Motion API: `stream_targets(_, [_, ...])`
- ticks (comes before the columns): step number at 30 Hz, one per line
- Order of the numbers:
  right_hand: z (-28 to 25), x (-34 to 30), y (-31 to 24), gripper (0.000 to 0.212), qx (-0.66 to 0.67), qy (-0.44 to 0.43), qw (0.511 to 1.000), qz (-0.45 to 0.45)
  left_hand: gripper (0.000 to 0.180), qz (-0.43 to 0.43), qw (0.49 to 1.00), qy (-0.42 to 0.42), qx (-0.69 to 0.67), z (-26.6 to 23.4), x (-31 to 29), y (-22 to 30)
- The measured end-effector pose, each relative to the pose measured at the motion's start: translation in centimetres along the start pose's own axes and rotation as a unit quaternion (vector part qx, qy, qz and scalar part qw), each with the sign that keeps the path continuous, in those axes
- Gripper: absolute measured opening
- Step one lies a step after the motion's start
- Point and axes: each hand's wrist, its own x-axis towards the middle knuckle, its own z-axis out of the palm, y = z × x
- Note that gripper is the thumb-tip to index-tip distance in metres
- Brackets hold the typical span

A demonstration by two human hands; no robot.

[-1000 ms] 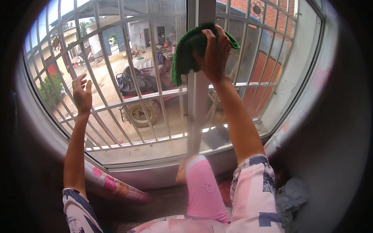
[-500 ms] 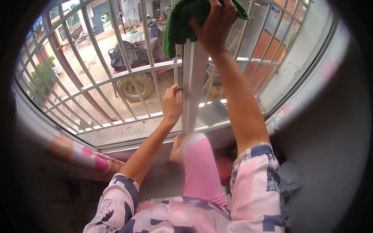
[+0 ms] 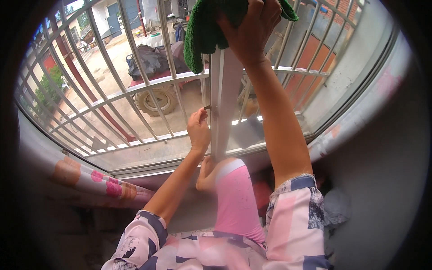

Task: The person cleans a window by wiping the glass panes and frame with a cloth, sliding the window open and closed, and moving the curtain aside to wipe different sections.

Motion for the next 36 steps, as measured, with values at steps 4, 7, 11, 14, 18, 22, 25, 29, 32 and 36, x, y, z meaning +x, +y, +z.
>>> stream_targets(4, [0.6, -1.4, 0.0, 0.058, 0.044, -0.042, 0.997, 0.037, 0.025, 0.042, 0.998, 0.027, 0.036, -0.6, 0.0, -0.7])
stream_targets(7, [-1.3, 0.8, -0.2, 0.055, 0.036, -0.047, 0.998, 0.029, 0.023, 0.065, 0.998, 0.012, -0.008, 0.0, -0.3, -0.3])
stream_targets(11, [-1.2, -0.6, -0.6, 0.054, 0.024, -0.065, 0.997, 0.03, 0.028, 0.064, 0.99, -0.091, 0.089, -2.1, 0.4, -1.4])
stream_targets(14, [-1.9, -1.0, -1.3, 0.053, -0.013, -0.09, 0.995, 0.031, 0.033, 0.095, 0.989, -0.036, 0.108, -4.9, 0.4, 2.3])
stream_targets(18, [-2.4, -3.3, -6.4, 0.046, -0.001, -0.237, 0.971, 0.01, 0.042, 0.259, 0.958, 0.071, 0.096, -8.3, 0.8, 8.9])
stream_targets(22, [-0.2, -5.9, -8.4, 0.049, 0.062, -0.251, 0.964, 0.063, 0.055, 0.416, 0.887, -0.008, 0.199, -7.6, 3.8, 8.5])
stream_targets(25, [0.7, -4.4, -8.5, 0.056, 0.141, -0.225, 0.957, 0.117, 0.063, 0.367, 0.867, -0.11, 0.317, -8.0, 7.9, 7.4])
stream_targets(29, [4.6, 1.6, -7.6, 0.069, 0.121, -0.183, 0.973, 0.076, 0.064, 0.492, 0.814, 0.023, 0.308, -10.3, 14.3, 11.2])
stream_targets(32, [8.4, 8.3, -4.7, 0.056, 0.043, -0.068, 0.996, 0.026, 0.07, 0.516, 0.804, 0.038, 0.293, -12.2, 19.2, 19.3])
stream_targets(36, [12.0, 19.0, -1.8, 0.064, -0.051, -0.073, 0.996, -0.007, 0.071, 0.594, 0.743, 0.022, 0.307, -16.9, 26.2, 30.2])
